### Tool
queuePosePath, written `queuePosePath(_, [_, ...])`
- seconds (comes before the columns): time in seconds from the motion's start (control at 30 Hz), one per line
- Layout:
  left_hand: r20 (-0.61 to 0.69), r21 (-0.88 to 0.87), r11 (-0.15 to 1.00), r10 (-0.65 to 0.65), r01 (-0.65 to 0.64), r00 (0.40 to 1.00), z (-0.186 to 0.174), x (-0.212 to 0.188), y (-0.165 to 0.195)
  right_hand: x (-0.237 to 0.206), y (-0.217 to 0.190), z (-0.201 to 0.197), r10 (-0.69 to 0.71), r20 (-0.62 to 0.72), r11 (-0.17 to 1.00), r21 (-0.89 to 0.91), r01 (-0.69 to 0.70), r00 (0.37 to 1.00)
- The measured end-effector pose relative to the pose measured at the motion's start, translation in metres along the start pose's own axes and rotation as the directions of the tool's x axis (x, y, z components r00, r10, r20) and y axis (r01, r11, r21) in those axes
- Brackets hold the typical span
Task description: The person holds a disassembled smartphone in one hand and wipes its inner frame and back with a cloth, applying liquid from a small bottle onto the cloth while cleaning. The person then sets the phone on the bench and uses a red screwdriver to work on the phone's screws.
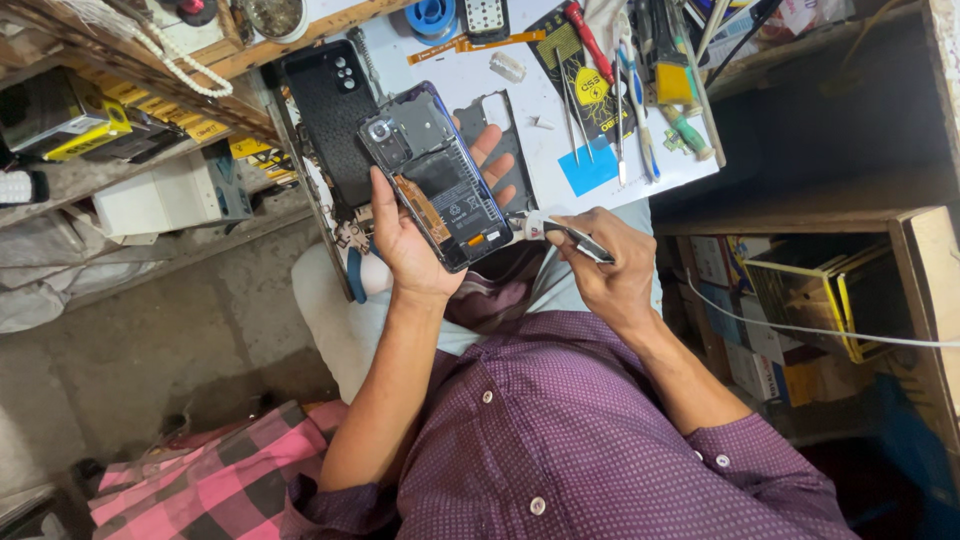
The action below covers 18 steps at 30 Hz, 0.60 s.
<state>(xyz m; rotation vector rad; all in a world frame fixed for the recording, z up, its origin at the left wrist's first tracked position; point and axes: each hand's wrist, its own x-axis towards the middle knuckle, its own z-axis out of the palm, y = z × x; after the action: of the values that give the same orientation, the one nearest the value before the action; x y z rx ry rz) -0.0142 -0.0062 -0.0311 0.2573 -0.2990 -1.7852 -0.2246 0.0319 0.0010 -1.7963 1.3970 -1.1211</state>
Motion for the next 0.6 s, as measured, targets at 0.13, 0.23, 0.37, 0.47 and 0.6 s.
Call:
queuePosePath(0.13, [-0.003,0.007,1.000,-0.001,0.001,1.000,0.0005,-0.0016,-0.0029,0.0007,0.0000,0.0001,-0.017,-0.010,1.000,-0.011,0.017,1.000])
queuePosePath(0.23, [-0.015,0.001,1.000,0.000,0.000,1.000,-0.0001,-0.0007,-0.0014,0.0010,-0.0013,-0.0007,-0.055,-0.011,0.997,-0.047,0.054,0.998])
queuePosePath(0.37, [-0.018,0.017,1.000,-0.006,0.006,1.000,-0.0007,-0.0011,-0.0019,0.0028,-0.0023,-0.0005,-0.057,-0.014,0.998,-0.039,0.056,0.998])
queuePosePath(0.47, [-0.024,0.031,0.999,-0.009,0.010,1.000,-0.0003,-0.0011,-0.0039,0.0039,-0.0024,0.0000,-0.055,-0.030,0.998,-0.041,0.054,0.998])
queuePosePath(0.6, [-0.033,0.029,1.000,-0.010,0.011,0.999,-0.0005,-0.0016,-0.0039,0.0039,-0.0025,0.0008,-0.105,-0.020,0.992,-0.070,0.103,0.994])
